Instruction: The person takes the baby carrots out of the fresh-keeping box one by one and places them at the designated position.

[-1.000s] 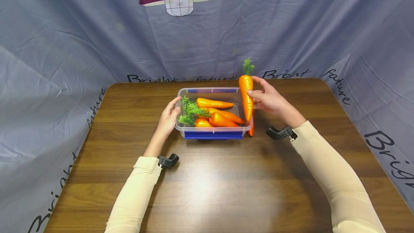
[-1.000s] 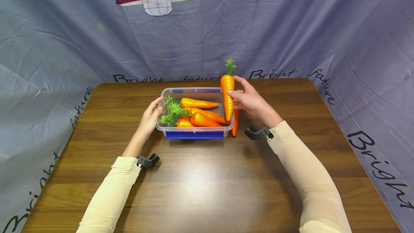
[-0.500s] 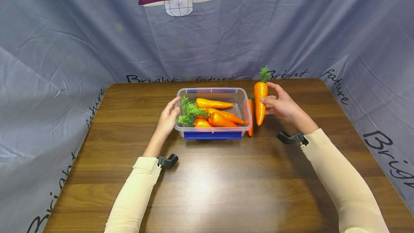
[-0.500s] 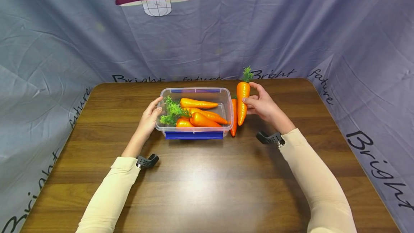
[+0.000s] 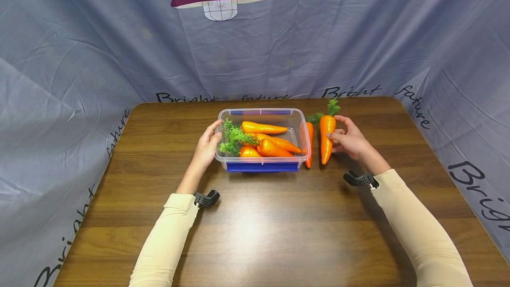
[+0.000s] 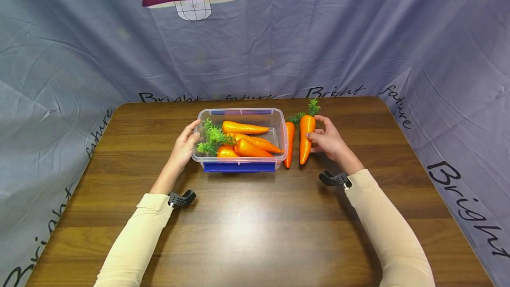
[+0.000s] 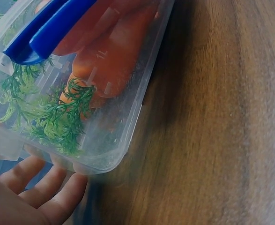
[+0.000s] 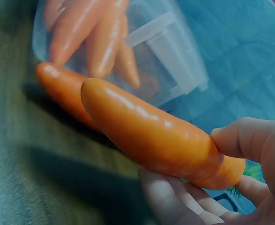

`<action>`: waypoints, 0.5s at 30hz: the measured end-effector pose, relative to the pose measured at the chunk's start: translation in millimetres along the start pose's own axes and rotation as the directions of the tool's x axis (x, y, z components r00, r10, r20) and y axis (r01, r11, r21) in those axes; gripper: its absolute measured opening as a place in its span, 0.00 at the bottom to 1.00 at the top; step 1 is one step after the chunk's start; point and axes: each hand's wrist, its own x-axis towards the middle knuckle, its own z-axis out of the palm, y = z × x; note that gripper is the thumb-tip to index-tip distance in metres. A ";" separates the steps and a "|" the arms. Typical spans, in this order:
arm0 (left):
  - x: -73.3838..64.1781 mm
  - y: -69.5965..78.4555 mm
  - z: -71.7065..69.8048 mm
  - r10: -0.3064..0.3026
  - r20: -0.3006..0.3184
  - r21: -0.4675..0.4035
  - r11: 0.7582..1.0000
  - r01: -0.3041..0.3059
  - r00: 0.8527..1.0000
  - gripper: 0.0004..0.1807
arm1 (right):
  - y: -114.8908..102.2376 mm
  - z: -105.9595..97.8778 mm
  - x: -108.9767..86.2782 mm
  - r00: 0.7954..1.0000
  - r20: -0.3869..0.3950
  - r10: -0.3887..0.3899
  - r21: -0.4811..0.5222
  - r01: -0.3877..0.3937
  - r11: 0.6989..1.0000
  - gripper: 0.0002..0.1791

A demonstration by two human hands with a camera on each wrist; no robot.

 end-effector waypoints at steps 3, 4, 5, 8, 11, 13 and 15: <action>0.0 0.5 0.1 -0.006 0.002 -0.001 1.000 0.006 1.000 0.26 | 5.3 3.0 1.6 1.000 -0.014 -0.009 -0.018 0.009 1.000 0.45; 0.2 0.4 -0.2 -0.011 0.003 -0.001 1.000 0.011 1.000 0.26 | 6.4 4.1 2.5 1.000 -0.020 -0.010 -0.032 0.009 0.999 0.45; 0.4 0.5 -0.4 -0.015 0.004 -0.003 1.000 0.015 1.000 0.26 | 7.6 5.1 3.5 1.000 -0.024 -0.008 -0.047 0.007 0.999 0.45; 1.6 0.3 -0.9 -0.028 0.009 -0.009 1.000 0.028 1.000 0.27 | 10.0 7.6 6.4 0.999 -0.037 -0.004 -0.087 0.001 0.996 0.44; 2.0 0.6 -0.6 -0.031 0.010 -0.013 0.999 0.031 0.999 0.27 | 12.1 9.6 10.7 0.999 -0.048 0.008 -0.121 -0.013 0.993 0.44; 2.2 0.3 -0.3 -0.032 0.010 -0.014 0.999 0.032 0.999 0.27 | 13.4 11.0 13.6 0.999 -0.051 0.017 -0.135 -0.024 0.991 0.44; 2.2 -0.3 0.1 -0.031 0.009 -0.011 0.999 0.031 0.999 0.27 | 14.3 13.0 16.3 0.998 -0.054 0.027 -0.153 -0.035 0.988 0.44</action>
